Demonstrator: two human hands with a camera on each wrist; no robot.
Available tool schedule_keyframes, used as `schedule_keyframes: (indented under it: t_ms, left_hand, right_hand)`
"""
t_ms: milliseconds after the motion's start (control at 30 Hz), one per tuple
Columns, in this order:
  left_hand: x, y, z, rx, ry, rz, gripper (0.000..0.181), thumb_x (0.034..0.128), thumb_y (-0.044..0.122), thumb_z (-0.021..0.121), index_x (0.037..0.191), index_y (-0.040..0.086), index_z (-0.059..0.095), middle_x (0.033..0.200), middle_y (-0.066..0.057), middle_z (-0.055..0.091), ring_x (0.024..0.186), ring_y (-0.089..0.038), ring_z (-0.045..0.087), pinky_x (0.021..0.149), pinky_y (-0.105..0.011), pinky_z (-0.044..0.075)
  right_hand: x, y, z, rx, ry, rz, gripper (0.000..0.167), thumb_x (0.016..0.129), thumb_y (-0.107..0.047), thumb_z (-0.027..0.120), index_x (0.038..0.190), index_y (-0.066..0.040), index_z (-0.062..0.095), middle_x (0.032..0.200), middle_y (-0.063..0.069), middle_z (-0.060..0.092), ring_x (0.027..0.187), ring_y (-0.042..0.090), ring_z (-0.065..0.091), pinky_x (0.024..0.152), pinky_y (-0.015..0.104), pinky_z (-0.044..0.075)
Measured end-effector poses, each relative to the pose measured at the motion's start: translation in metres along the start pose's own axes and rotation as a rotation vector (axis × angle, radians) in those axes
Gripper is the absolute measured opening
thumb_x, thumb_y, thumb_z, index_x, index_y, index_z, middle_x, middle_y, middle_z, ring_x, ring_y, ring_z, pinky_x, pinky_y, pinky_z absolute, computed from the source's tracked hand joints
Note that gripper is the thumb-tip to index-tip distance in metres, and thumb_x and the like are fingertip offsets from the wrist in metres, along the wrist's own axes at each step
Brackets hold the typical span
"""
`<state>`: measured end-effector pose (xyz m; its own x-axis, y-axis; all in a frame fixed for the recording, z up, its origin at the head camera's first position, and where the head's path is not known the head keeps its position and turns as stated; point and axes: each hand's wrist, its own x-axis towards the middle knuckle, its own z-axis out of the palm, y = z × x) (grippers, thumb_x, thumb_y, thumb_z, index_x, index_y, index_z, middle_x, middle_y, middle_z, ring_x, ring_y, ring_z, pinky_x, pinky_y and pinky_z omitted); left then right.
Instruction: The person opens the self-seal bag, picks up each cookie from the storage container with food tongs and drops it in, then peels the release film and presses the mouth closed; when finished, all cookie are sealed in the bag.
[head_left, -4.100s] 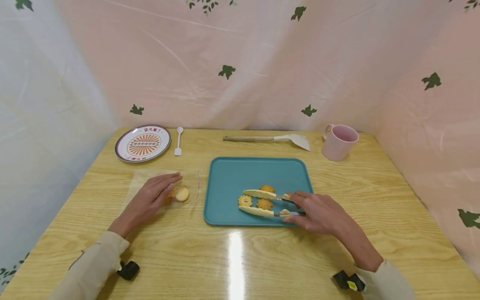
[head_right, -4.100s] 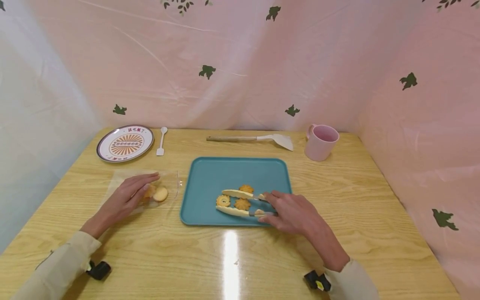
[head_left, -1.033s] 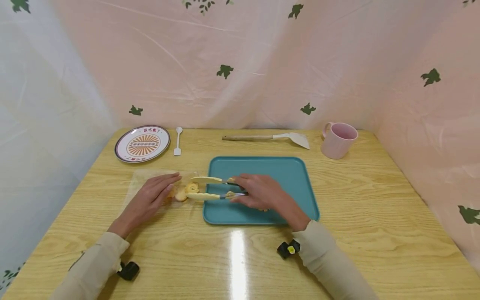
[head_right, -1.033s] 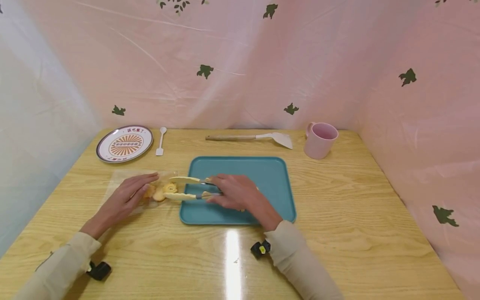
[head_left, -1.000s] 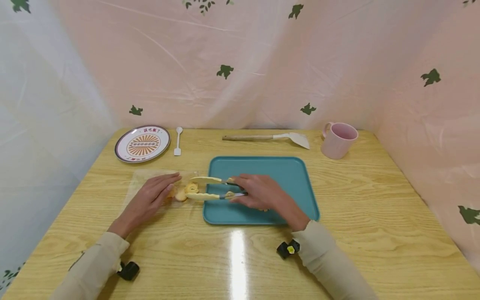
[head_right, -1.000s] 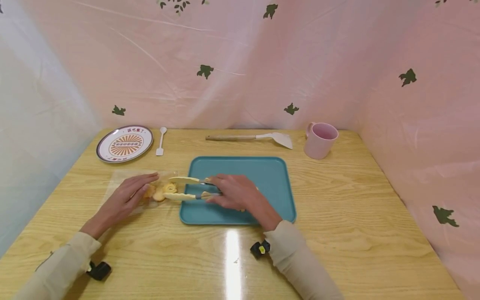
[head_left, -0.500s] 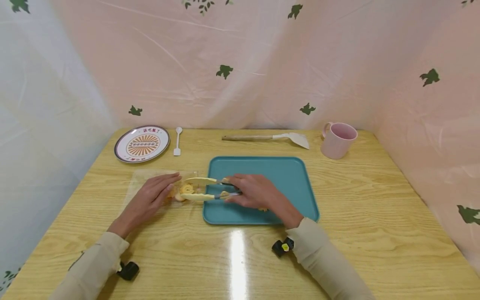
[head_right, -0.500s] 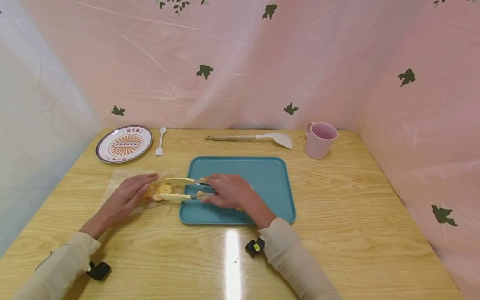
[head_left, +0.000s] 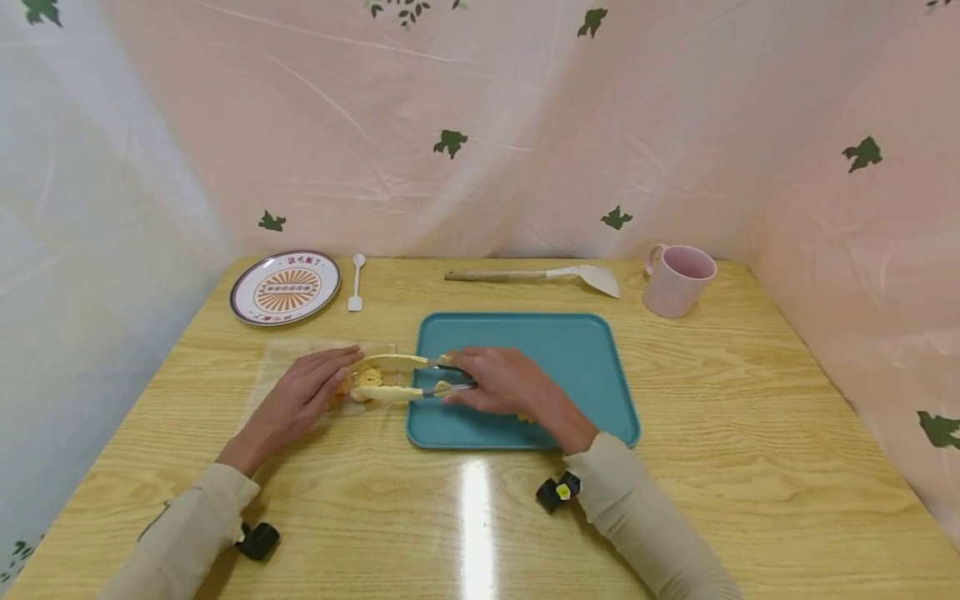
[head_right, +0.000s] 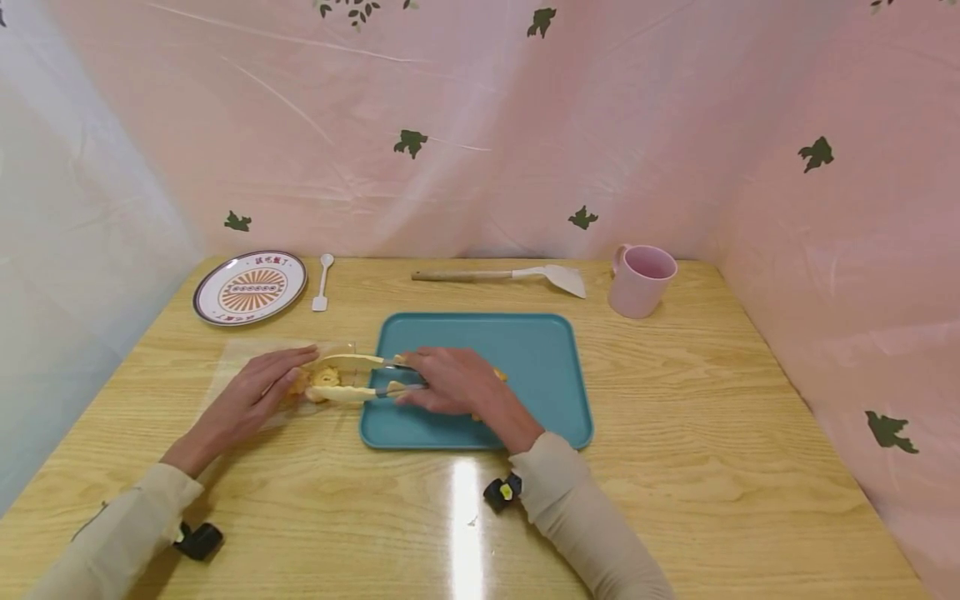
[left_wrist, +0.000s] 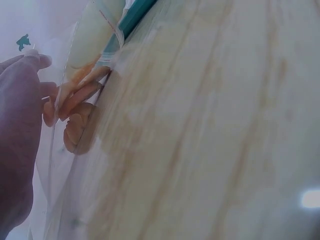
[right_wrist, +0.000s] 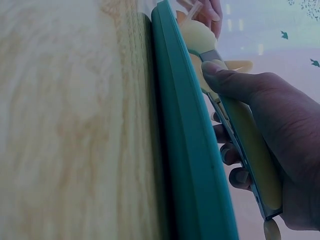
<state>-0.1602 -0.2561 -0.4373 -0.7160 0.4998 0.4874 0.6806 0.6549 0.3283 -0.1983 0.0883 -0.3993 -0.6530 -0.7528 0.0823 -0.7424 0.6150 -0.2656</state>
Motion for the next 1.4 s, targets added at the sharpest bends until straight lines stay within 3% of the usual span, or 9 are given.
schedule_keyframes:
  t_ms: [667, 967, 1167, 1400]
  left_hand:
    - [0.001, 0.003, -0.002, 0.000, -0.004, -0.015, 0.040, 0.1041, 0.002, 0.059, 0.144, 0.007, 0.060, 0.144, -0.014, 0.060, 0.132, -0.037, 0.054, 0.115, -0.044, 0.037]
    - [0.000, 0.000, 0.001, -0.008, 0.008, 0.003, 0.039, 0.1043, 0.003, 0.059, 0.143, 0.007, 0.061, 0.144, -0.014, 0.060, 0.131, -0.038, 0.054, 0.118, -0.036, 0.032]
    - [0.000, 0.000, 0.001, -0.007, 0.006, 0.005, 0.040, 0.1042, 0.002, 0.058, 0.143, 0.006, 0.061, 0.144, -0.015, 0.060, 0.131, -0.040, 0.054, 0.118, -0.037, 0.032]
    - [0.001, 0.002, -0.001, 0.001, 0.002, -0.001, 0.040, 0.1044, 0.001, 0.057, 0.144, 0.007, 0.060, 0.144, -0.014, 0.060, 0.132, -0.038, 0.053, 0.117, -0.039, 0.033]
  right_hand:
    - [0.005, -0.001, 0.004, 0.053, 0.006, 0.008, 0.065, 0.097, -0.052, 0.070, 0.145, -0.009, 0.059, 0.122, 0.006, 0.068, 0.099, 0.021, 0.067, 0.080, 0.043, 0.056]
    - [0.009, -0.006, 0.006, 0.099, -0.009, 0.011, 0.065, 0.098, -0.052, 0.068, 0.147, -0.010, 0.058, 0.129, 0.006, 0.067, 0.109, 0.023, 0.066, 0.087, 0.044, 0.055]
    - [0.011, -0.006, 0.007, 0.118, -0.018, 0.012, 0.066, 0.099, -0.051, 0.067, 0.148, -0.009, 0.056, 0.135, 0.008, 0.065, 0.118, 0.026, 0.065, 0.092, 0.046, 0.055]
    - [0.013, -0.006, 0.008, 0.126, -0.014, -0.007, 0.065, 0.099, -0.050, 0.067, 0.149, -0.009, 0.056, 0.133, 0.006, 0.065, 0.112, 0.024, 0.066, 0.088, 0.044, 0.055]
